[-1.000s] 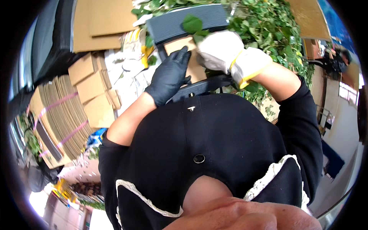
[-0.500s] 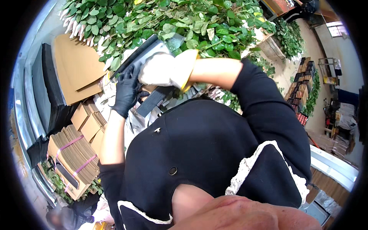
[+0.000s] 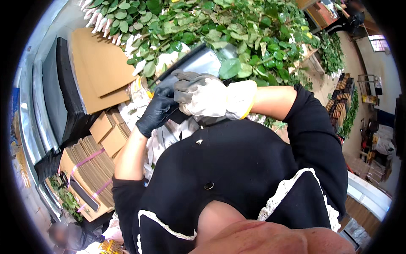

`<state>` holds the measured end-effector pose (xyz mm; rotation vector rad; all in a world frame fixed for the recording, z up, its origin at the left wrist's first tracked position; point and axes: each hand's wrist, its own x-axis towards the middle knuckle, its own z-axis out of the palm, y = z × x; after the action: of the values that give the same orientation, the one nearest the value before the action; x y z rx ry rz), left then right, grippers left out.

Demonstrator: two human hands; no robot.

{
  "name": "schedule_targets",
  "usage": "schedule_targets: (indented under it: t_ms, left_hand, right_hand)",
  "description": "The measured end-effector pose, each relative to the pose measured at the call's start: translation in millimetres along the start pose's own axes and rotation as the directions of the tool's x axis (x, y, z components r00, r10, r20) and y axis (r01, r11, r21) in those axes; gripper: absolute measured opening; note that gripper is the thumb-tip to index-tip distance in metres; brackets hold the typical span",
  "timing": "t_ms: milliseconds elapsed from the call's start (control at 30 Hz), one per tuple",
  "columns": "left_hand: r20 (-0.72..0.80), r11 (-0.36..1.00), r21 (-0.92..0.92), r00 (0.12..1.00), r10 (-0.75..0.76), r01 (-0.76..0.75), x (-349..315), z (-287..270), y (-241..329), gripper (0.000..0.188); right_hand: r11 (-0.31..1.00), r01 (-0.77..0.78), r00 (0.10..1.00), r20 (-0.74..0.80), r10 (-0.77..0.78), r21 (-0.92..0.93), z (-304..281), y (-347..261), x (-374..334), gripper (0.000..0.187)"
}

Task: The person wraps individual artificial flower stems in black corrugated paper and places them into a clear plastic bag. The process involves picking up a flower, folding the paper around the stem, and inserting the wrapped item into the bag. This is repeated for multiple flowers.

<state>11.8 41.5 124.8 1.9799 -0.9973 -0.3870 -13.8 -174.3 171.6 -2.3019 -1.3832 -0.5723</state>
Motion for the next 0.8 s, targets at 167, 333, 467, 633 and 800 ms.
schedule_targets:
  t_ms: [167, 333, 467, 633, 800]
  left_hand:
    - [0.049, 0.989, 0.039, 0.989, 0.141, -0.143, -10.0, -11.2, -21.6, 0.057]
    - [-0.389, 0.878, 0.367, 0.908, -0.156, 0.308, 1.6, 61.6, 17.4, 0.08]
    - [-0.454, 0.849, 0.396, 0.878, -0.151, 0.351, 8.9, 65.9, 14.2, 0.066]
    - [-0.389, 0.788, 0.542, 0.918, -0.075, 0.293, 1.2, 57.2, 12.7, 0.049]
    - [-0.442, 0.792, 0.514, 0.893, -0.085, 0.33, 3.6, 64.7, 12.1, 0.043]
  right_hand:
    - [0.976, -0.2, 0.958, 0.229, 0.175, 0.088, 11.9, 44.4, 8.1, 0.017]
    - [0.989, -0.144, 0.969, 0.206, 0.133, 0.039, 28.3, 52.7, 5.2, 0.024]
    - [0.984, -0.172, 0.923, 0.358, 0.144, 0.047, 3.9, 47.6, 15.7, 0.025]
    - [0.897, -0.351, 0.489, 0.765, 0.419, -0.268, -96.4, 86.7, -30.2, 0.026]
    - [0.716, -0.368, 0.664, 0.372, 0.649, -0.593, -140.4, 75.5, -56.5, 0.041]
